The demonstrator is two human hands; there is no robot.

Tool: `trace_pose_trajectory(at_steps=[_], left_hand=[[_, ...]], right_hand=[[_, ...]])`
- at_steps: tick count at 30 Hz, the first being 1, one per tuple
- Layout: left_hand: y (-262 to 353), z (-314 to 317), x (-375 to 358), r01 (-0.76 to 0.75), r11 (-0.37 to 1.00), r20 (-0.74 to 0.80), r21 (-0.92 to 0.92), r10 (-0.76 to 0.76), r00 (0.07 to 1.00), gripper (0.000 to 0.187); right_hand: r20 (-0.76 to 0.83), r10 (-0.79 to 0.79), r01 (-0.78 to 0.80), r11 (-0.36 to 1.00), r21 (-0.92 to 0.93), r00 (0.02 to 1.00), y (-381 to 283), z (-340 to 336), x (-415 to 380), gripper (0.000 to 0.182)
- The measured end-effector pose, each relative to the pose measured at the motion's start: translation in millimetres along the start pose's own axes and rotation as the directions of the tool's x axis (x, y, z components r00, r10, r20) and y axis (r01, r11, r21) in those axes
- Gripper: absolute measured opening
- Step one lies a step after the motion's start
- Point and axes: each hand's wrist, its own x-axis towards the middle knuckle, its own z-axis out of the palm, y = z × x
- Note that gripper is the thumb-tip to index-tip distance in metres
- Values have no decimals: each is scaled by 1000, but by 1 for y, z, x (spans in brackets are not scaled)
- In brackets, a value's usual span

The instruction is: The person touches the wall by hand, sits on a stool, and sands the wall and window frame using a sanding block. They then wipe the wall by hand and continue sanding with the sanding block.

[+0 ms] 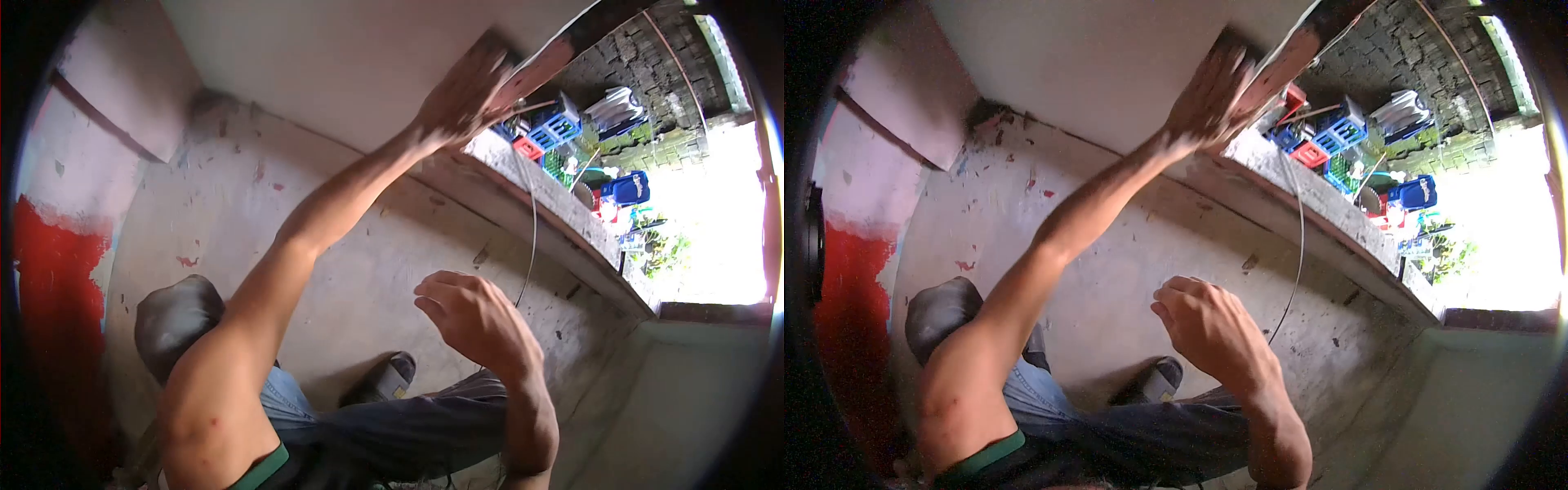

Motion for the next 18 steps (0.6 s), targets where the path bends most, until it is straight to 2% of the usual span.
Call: trace_pose_trajectory(at_steps=[1,2,4,6,7,10,12,14,16,18], left_hand=[[0,-4,-27,-19,994,159,111,1,987,81],[-4,-2,-57,-15,996,285,89,-11,958,82],[-4,-2,-48,-13,997,251,77,-7,968,84],[4,-6,-17,-2,997,202,73,-13,979,84],[3,-9,9,-4,997,218,82,-14,976,83],[6,-16,53,-40,992,111,122,26,993,82],[4,-16,35,-17,995,168,100,0,986,81],[1,-6,-18,-35,993,179,112,15,984,81],[-5,-3,-63,-82,991,389,107,34,920,87],[-8,-4,-41,-116,987,308,114,76,948,86]], right_hand=[[-112,-110,111,994,2,988,5,6,0,16],[-89,-108,107,994,-16,990,10,8,0,16],[-37,-96,95,995,-32,995,15,14,1,16],[-83,-121,119,993,-22,989,13,13,1,16],[-79,-113,112,993,-23,990,10,10,3,16],[-54,-83,79,995,-66,995,3,7,3,15],[-62,-86,81,994,-75,994,1,6,0,16],[-100,-123,116,991,-73,987,0,6,1,16],[-65,-75,73,997,-25,995,-1,9,2,16],[9,-70,70,994,-87,998,3,13,4,17]])
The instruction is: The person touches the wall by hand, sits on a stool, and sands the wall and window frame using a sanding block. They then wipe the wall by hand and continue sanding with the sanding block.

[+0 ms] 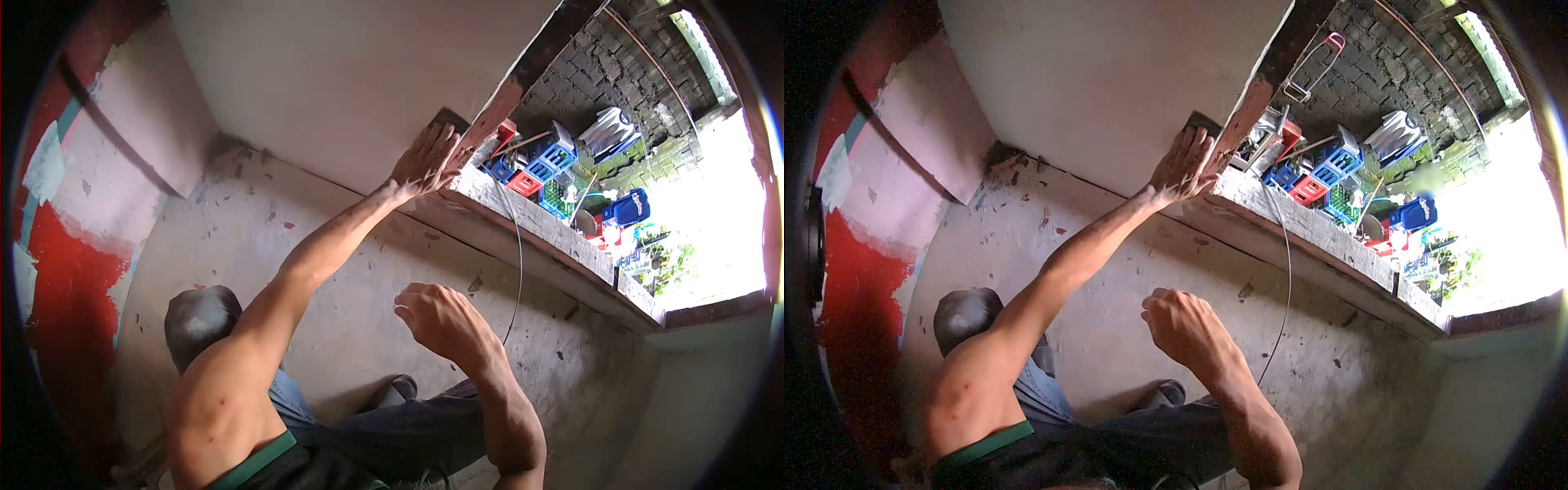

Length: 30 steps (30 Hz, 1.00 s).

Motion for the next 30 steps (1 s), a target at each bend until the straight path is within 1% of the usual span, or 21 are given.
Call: trace_pose_trajectory(at_steps=[1,4,7,8,11,13,14,15,16,18,20,22,23,25,26,28,30], left_hand=[[2,0,5,-6,1000,-35,1,6,999,85],[1,-46,66,59,998,-40,-7,-60,997,81],[2,-42,71,70,997,-156,-46,-76,985,79],[0,-37,65,66,998,-124,-21,-68,990,80],[3,-4,11,61,997,-22,50,-60,998,84],[8,9,-12,68,998,2,-17,-68,998,86],[12,4,-12,75,996,13,-53,-74,997,88],[16,3,-9,92,995,8,-42,-92,996,90],[15,5,0,97,995,-31,-20,-98,995,91],[9,-10,39,106,994,-90,16,-104,990,92],[9,-47,94,163,987,-136,-4,-162,977,88],[-2,-53,119,90,996,-251,-10,-90,964,88],[-4,-54,118,75,997,-238,22,-68,969,87],[1,-42,85,82,993,-72,90,-76,995,87],[5,-30,62,83,989,6,124,-84,996,86],[8,3,9,37,999,23,36,-37,999,86],[9,-6,9,26,1000,5,-5,-26,1000,85]], right_hand=[[-16,-2,2,1000,-8,1000,1,-1,1,17],[-11,1,-1,1000,3,1000,-1,-4,-3,17],[-31,-33,33,999,8,999,-1,-5,-5,16],[-34,-39,39,999,9,999,-1,-7,-4,17],[-36,-42,43,999,17,998,-2,-8,-6,17],[-29,-33,33,999,15,999,-2,-8,-7,18],[-34,-34,34,999,8,999,-2,-8,-9,18],[-38,-35,35,999,3,999,-1,-7,-10,18],[-40,-34,34,999,1,999,-1,-6,-11,18],[-49,-22,22,1000,5,999,-2,-11,-12,18],[-31,-26,26,999,18,999,-3,-11,-14,18],[-47,-9,10,1000,28,999,-3,-10,-17,18],[-85,-41,44,998,34,996,-3,-7,-18,15],[-179,-116,121,992,20,977,0,-6,-18,17],[-192,-126,133,991,26,973,0,-4,-18,17],[-221,-139,149,988,29,965,2,0,-18,17],[-248,-173,182,983,14,953,4,5,-19,19]])
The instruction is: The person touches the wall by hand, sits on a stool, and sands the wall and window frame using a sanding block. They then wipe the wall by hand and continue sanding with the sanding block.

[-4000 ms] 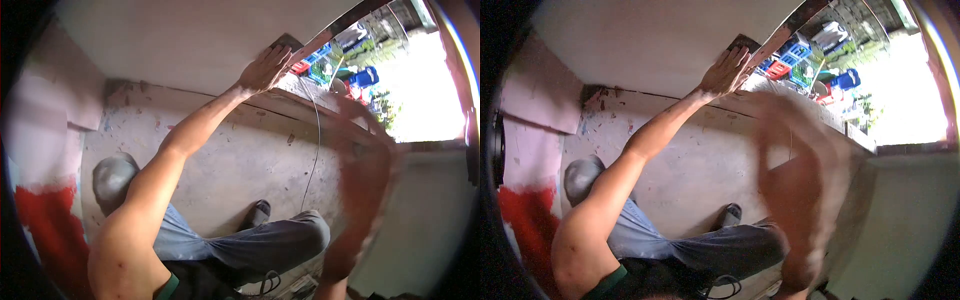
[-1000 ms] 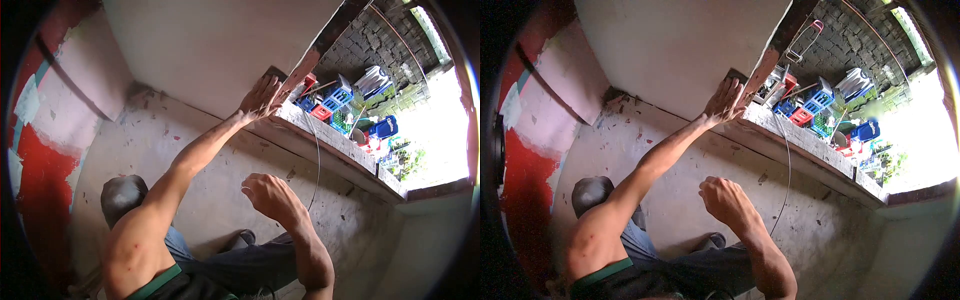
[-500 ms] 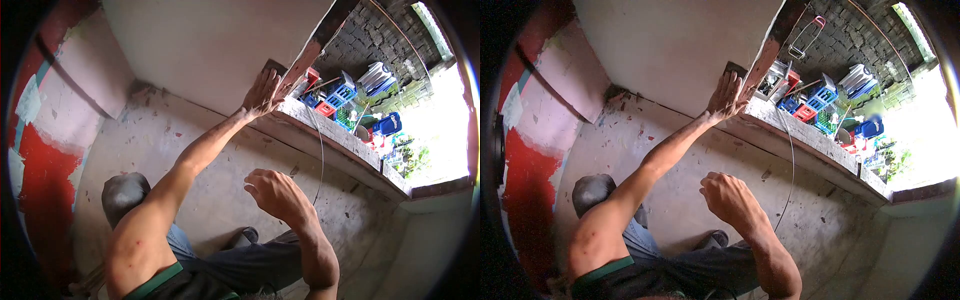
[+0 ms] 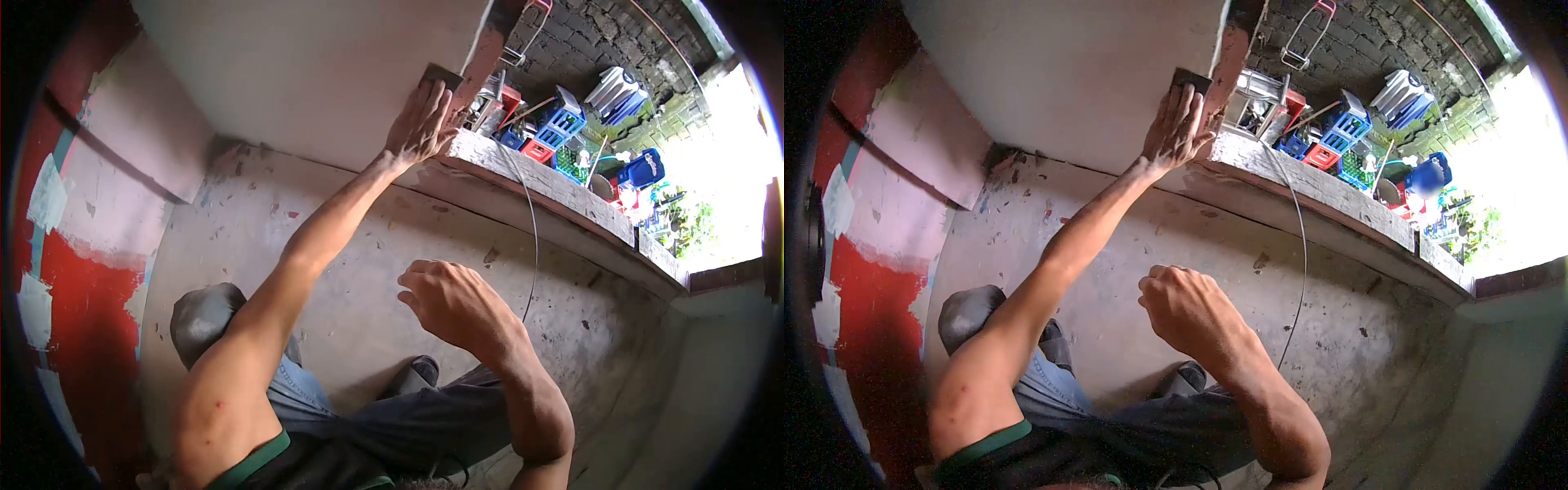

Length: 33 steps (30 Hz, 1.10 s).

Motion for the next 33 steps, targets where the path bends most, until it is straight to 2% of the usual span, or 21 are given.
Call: trace_pose_trajectory(at_steps=[2,5,8,9,11,12,13,14,16,17,19,20,22,24,27,30,31,33], left_hand=[[-3,-1,5,-33,999,-48,5,33,998,84],[-14,-9,28,-101,985,-55,142,110,992,85],[-16,-14,39,-123,964,-8,236,128,992,85],[-18,-15,41,-129,969,3,209,131,991,85],[-20,-9,44,-141,966,-44,216,154,987,88],[-22,-8,38,-144,964,-58,223,160,985,89],[-13,-5,33,-19,998,-46,61,22,999,90],[-3,-2,24,22,1000,-90,2,-22,996,90],[-2,10,-17,-15,994,58,105,9,998,89],[0,3,-23,-34,996,31,86,32,999,88],[-3,8,-16,-28,990,76,137,17,997,88],[-1,0,-9,-21,987,113,158,3,994,87],[-5,-23,38,-10,977,-66,215,25,998,90],[-10,-31,78,13,999,-143,38,-8,990,95],[-13,-26,63,7,999,-95,-49,-11,995,95],[-14,20,-28,-29,995,70,94,22,997,96],[-17,17,-19,-14,996,58,88,9,998,95],[-11,5,-8,26,998,74,54,-30,997,95]], right_hand=[[5,3,-3,1000,1,1000,1,1,-3,19],[203,159,-153,987,-45,966,-4,-11,-1,21],[207,156,-153,988,-30,966,-1,-9,-1,19],[227,165,-160,986,-40,960,-1,-11,0,18],[274,177,-169,984,-51,945,-2,-14,3,17],[241,158,-151,987,-49,958,-1,-11,3,17],[211,134,-127,991,-46,968,0,-9,2,16],[176,104,-96,994,-52,979,-1,-8,2,16],[177,95,-89,995,-39,980,-6,-14,4,16],[183,93,-86,995,-47,979,-7,-13,3,16],[197,90,-76,994,-78,976,-1,-8,-1,15],[130,71,-62,995,-75,989,1,-8,-2,12],[21,42,-41,998,-46,999,1,-9,-6,15],[48,24,-21,998,-54,999,2,-6,-5,15],[58,0,5,997,-76,998,4,-4,-5,15],[140,50,-44,998,-45,989,3,-7,-1,17],[162,48,-39,998,-54,986,5,-5,0,17],[92,-9,16,997,-76,996,9,-4,-5,12]])
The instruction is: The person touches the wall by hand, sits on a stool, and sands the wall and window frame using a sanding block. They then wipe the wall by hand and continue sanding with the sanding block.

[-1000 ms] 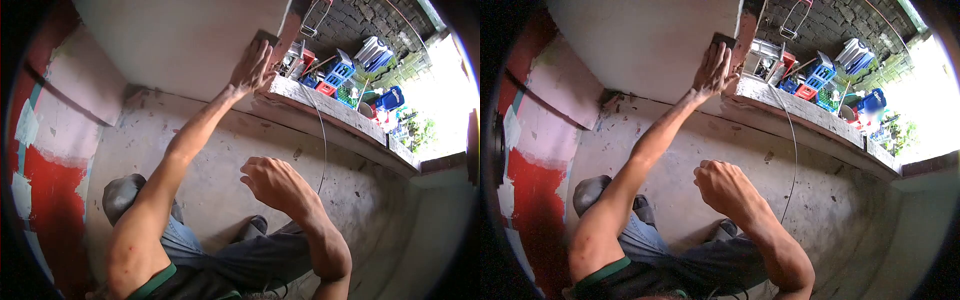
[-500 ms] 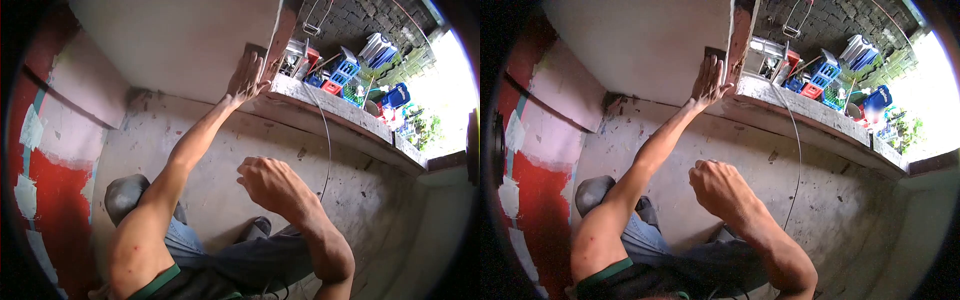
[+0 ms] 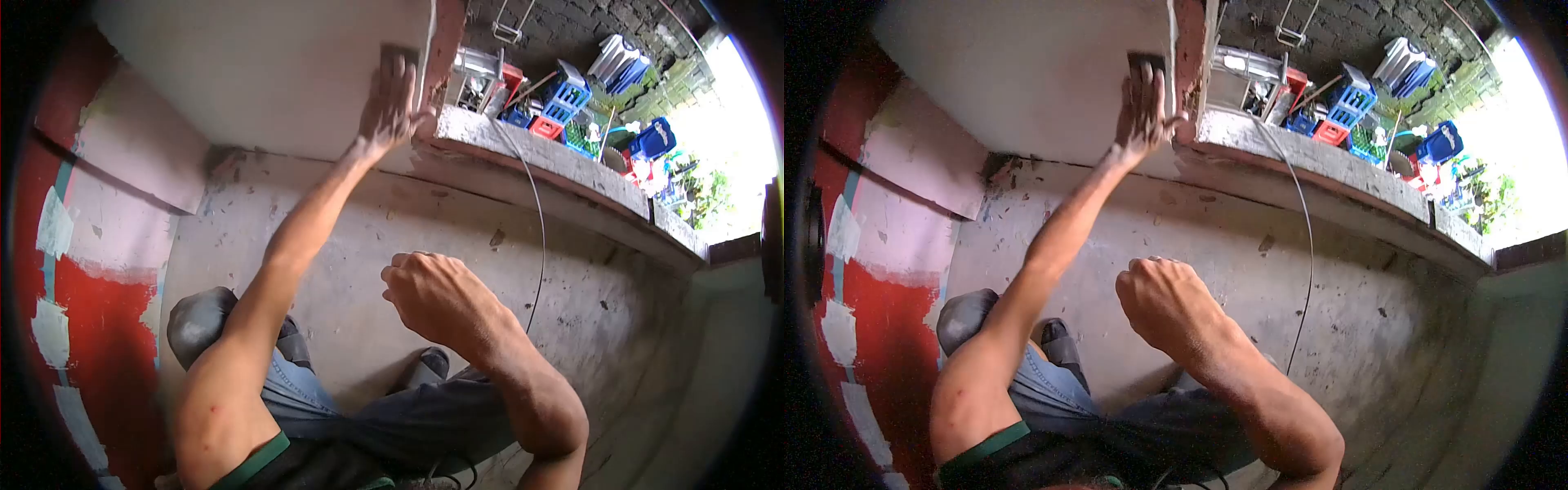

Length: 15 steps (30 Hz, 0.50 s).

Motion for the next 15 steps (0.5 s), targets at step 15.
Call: trace_pose_trajectory(at_steps=[15], left_hand=[[6,-47,75,-9,999,-130,49,15,991,92]], right_hand=[[71,47,-50,998,44,996,4,-3,4,16]])
